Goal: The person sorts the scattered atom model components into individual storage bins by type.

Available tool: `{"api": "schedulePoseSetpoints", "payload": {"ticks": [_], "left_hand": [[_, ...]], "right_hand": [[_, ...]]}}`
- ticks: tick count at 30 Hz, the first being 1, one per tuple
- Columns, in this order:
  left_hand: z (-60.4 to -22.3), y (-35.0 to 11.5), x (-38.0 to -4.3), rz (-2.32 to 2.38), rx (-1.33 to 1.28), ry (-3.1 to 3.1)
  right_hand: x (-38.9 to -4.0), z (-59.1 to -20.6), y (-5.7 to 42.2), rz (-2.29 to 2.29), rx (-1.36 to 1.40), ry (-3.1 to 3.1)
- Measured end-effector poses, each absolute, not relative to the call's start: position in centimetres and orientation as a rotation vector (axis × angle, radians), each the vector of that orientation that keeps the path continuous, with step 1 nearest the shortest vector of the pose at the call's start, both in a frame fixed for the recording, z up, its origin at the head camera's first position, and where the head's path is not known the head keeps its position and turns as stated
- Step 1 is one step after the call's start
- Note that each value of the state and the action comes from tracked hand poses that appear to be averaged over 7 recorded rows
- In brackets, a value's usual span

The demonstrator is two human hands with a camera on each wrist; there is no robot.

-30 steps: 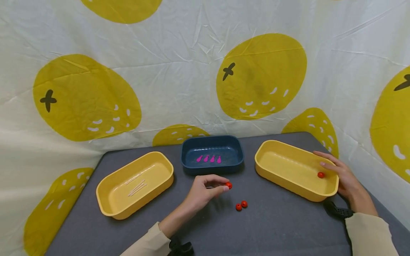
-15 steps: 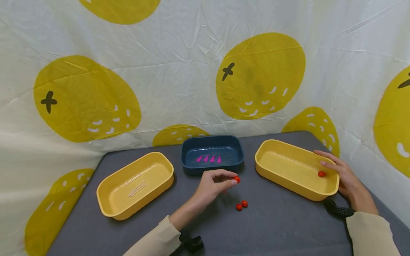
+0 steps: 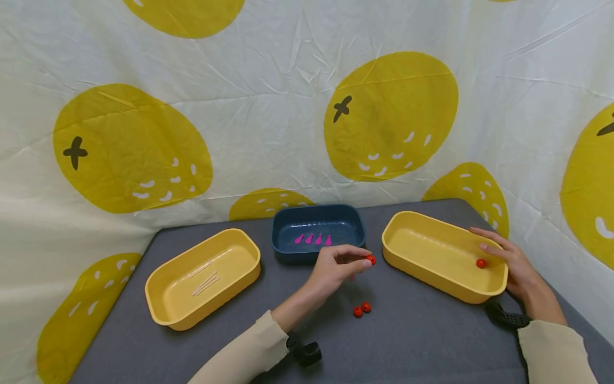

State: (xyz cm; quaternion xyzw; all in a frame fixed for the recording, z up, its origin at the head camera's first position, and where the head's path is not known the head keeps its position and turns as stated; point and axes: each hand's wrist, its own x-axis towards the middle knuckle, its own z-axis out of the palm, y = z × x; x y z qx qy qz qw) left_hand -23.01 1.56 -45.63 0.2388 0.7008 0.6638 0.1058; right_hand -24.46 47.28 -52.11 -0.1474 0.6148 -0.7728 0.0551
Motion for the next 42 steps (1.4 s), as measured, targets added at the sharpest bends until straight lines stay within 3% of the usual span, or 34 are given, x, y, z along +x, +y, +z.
{"api": "schedulePoseSetpoints", "payload": {"ticks": [42], "left_hand": [[-44.5, 10.3, -26.8, 1.984, 0.726, 1.98]], "right_hand": [[-24.3, -51.6, 47.0, -2.356, -0.404, 1.873]]}}
